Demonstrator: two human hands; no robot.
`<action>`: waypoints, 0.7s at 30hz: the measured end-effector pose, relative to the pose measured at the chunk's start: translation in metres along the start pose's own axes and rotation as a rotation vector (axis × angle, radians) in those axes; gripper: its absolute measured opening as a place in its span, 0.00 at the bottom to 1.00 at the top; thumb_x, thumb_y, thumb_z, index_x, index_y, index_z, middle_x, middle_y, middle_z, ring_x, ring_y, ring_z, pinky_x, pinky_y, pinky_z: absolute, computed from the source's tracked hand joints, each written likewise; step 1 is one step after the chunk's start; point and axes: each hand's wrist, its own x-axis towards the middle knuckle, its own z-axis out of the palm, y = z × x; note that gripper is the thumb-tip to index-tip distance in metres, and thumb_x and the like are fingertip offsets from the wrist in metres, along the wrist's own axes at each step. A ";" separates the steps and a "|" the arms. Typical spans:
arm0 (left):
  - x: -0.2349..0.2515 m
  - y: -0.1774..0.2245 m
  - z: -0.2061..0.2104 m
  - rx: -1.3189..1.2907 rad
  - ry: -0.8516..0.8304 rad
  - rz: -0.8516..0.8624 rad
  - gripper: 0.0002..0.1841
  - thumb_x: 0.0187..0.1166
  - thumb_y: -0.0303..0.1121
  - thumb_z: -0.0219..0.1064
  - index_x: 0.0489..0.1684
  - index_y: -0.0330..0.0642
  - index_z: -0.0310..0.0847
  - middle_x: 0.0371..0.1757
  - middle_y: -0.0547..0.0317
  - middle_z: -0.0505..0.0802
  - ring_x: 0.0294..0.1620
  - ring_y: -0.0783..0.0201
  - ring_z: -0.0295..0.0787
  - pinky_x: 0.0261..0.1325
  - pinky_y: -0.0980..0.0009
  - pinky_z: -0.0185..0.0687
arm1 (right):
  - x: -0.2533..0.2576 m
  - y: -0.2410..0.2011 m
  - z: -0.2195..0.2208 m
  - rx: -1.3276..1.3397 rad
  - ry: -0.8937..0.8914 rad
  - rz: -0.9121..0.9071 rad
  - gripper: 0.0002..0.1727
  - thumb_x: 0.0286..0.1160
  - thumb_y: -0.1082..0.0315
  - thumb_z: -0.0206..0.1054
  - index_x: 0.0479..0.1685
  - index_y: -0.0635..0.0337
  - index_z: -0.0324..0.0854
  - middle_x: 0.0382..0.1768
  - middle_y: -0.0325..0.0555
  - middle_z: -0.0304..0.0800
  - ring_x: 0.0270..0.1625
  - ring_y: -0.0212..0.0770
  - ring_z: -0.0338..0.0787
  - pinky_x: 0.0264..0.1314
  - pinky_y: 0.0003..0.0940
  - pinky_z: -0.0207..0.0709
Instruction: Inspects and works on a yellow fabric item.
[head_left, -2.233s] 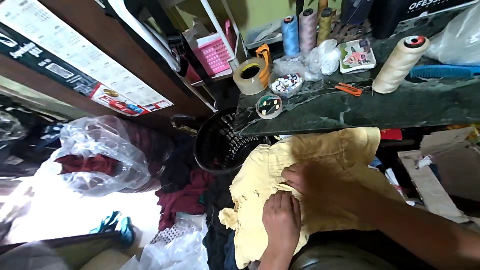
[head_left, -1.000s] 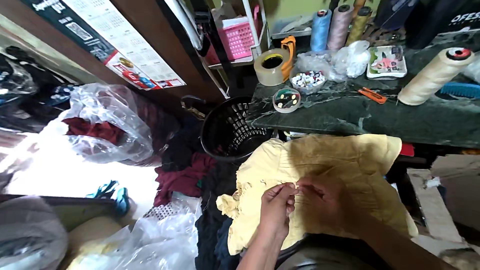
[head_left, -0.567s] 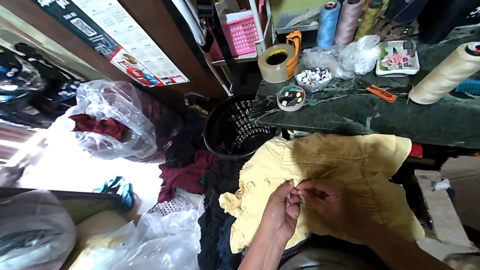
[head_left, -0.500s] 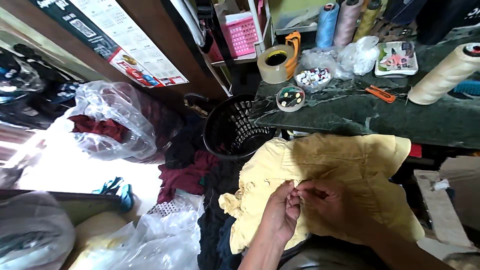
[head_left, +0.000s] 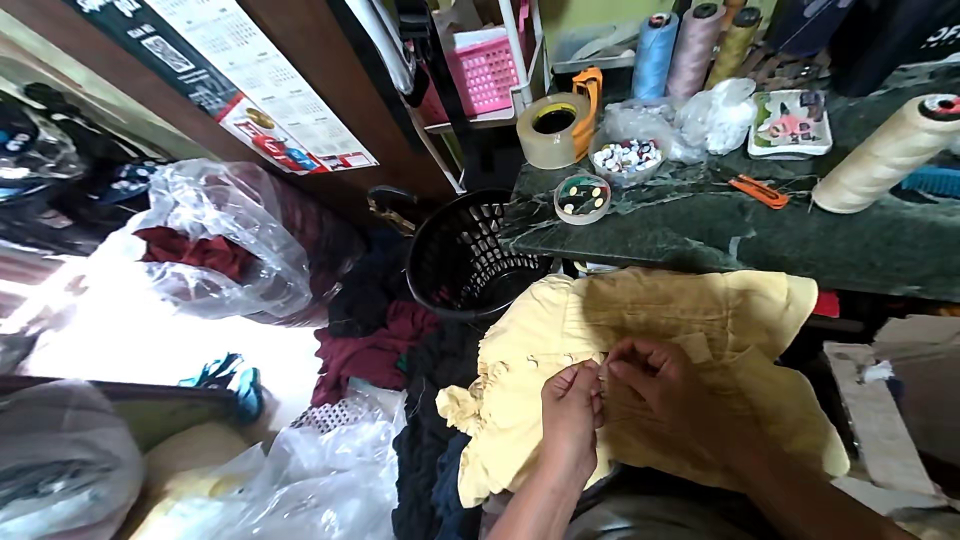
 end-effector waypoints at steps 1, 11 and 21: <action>0.000 -0.001 0.000 0.011 0.002 0.008 0.14 0.90 0.27 0.54 0.30 0.39 0.80 0.17 0.68 0.75 0.11 0.79 0.64 0.14 0.84 0.61 | 0.001 0.000 0.002 -0.038 0.046 0.003 0.05 0.78 0.70 0.63 0.43 0.60 0.84 0.21 0.22 0.77 0.23 0.13 0.71 0.26 0.11 0.66; 0.003 -0.011 -0.006 0.176 -0.102 0.105 0.10 0.93 0.32 0.50 0.47 0.40 0.77 0.17 0.68 0.75 0.10 0.78 0.64 0.12 0.81 0.61 | 0.011 0.004 0.004 -0.164 0.031 0.081 0.07 0.72 0.68 0.70 0.43 0.61 0.89 0.18 0.24 0.73 0.19 0.14 0.63 0.23 0.12 0.59; 0.012 -0.029 -0.009 0.312 -0.134 0.446 0.14 0.89 0.28 0.52 0.29 0.41 0.77 0.19 0.69 0.75 0.17 0.77 0.69 0.23 0.79 0.68 | 0.011 0.006 0.001 -0.227 -0.030 0.046 0.13 0.65 0.69 0.74 0.49 0.62 0.86 0.16 0.23 0.67 0.19 0.15 0.61 0.24 0.13 0.57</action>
